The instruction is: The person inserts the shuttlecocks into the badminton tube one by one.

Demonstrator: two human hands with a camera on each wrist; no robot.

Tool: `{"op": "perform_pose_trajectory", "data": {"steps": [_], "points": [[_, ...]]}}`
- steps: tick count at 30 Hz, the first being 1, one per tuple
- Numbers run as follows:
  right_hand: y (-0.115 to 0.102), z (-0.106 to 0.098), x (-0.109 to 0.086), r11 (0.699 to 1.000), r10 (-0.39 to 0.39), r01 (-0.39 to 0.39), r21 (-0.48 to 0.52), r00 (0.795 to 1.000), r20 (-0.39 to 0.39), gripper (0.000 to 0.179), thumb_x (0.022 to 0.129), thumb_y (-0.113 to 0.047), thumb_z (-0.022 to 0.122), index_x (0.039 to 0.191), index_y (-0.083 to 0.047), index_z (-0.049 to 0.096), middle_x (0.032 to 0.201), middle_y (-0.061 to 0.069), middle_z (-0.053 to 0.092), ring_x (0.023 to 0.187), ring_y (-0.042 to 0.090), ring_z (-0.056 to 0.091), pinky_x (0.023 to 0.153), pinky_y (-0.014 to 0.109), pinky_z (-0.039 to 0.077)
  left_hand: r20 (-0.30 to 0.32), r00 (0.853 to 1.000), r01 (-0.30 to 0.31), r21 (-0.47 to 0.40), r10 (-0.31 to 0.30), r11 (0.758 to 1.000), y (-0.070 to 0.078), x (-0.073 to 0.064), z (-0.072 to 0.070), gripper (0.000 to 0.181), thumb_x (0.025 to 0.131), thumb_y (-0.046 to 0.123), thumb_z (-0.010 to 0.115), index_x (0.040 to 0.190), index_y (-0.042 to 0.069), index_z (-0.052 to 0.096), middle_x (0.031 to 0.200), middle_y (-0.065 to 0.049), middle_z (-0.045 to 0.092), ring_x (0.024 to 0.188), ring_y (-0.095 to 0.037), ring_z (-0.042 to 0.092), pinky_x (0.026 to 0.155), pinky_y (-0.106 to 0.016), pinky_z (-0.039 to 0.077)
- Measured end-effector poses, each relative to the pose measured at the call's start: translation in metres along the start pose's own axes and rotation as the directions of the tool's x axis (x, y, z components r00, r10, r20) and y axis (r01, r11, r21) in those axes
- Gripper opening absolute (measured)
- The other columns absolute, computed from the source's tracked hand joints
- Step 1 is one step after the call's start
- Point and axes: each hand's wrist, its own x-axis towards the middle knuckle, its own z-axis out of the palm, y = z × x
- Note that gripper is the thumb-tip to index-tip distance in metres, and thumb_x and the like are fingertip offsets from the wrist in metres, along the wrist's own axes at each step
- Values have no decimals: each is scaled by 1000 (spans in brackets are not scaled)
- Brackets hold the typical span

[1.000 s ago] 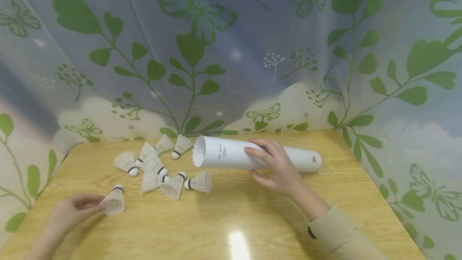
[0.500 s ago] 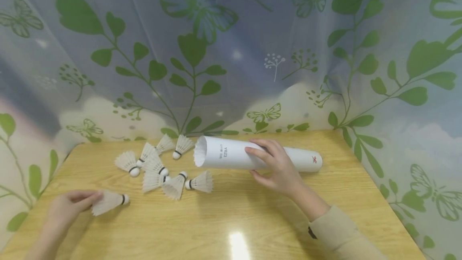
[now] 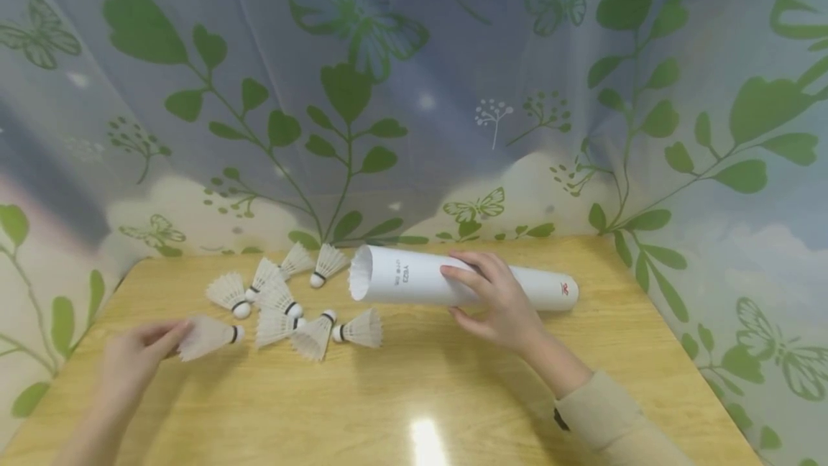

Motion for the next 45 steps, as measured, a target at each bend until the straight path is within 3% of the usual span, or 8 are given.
{"op": "perform_pose_trajectory", "data": {"steps": [7, 15, 18, 24, 26, 32, 38, 45], "points": [[0, 0, 1, 1000, -4, 4, -7, 1000, -2, 47, 105, -43, 62, 135, -7, 67, 138, 22, 64, 124, 32, 59, 110, 19, 44, -28, 999, -25, -38, 24, 999, 28, 8, 8, 38, 103, 29, 74, 122, -4, 76, 110, -20, 81, 67, 11, 64, 65, -10, 54], [1, 1, 3, 1000, -16, 16, -7, 1000, -7, 47, 105, -42, 63, 134, -6, 67, 137, 25, 64, 123, 36, 60, 113, 19, 43, -75, 994, -94, -150, 84, 984, 74, 13, 20, 33, 102, 25, 75, 120, -3, 78, 113, -21, 80, 68, 12, 62, 64, -10, 55], [1, 0, 2, 1000, -2, 3, -14, 1000, 2, 47, 105, -44, 62, 134, -7, 67, 138, 23, 64, 124, 34, 60, 111, 20, 44, -108, 988, -136, -234, 114, 963, 91, 14, 27, 29, 100, 20, 76, 116, -4, 79, 105, -15, 82, 68, 10, 63, 66, -10, 57], [2, 1, 1, 1000, 12, -12, -8, 1000, 21, 47, 105, -43, 62, 135, -7, 67, 139, 22, 64, 124, 33, 59, 111, 20, 44, -132, 976, -212, -372, 174, 904, 122, 10, 43, 22, 98, 12, 78, 111, -6, 80, 85, 8, 80, 67, 7, 65, 65, -11, 58], [3, 1, 1, 1000, 8, -7, -10, 1000, 23, 47, 105, -43, 62, 135, -7, 67, 139, 22, 64, 123, 33, 59, 110, 20, 44, -122, 973, -230, -399, 197, 888, 132, 8, 48, 21, 98, 11, 77, 110, -6, 80, 87, 5, 81, 68, 6, 65, 65, -12, 58], [2, 3, 1, 1000, -6, 6, -19, 1000, 18, 47, 105, -44, 61, 135, -7, 67, 139, 22, 64, 122, 32, 59, 107, 19, 45, -96, 963, -269, -442, 253, 856, 159, 1, 59, 18, 98, 9, 77, 108, -6, 80, 107, -21, 81, 73, 6, 68, 72, -12, 60], [2, 3, 2, 1000, -1, 1, -14, 1000, 17, 47, 105, -44, 62, 134, -7, 67, 138, 22, 64, 122, 32, 60, 107, 19, 45, -76, 955, -286, -499, 288, 818, 176, -7, 63, 18, 98, 8, 77, 108, -7, 80, 109, -22, 81, 81, 6, 73, 79, -12, 61], [2, 5, 2, 1000, 4, -4, -7, 1000, 12, 47, 105, -43, 63, 134, -7, 67, 138, 22, 64, 123, 30, 60, 108, 18, 45, -135, 948, -313, -544, 287, 779, 185, -10, 57, 17, 96, 5, 79, 105, -10, 79, 99, -9, 84, 81, 4, 73, 79, -12, 60]]}}
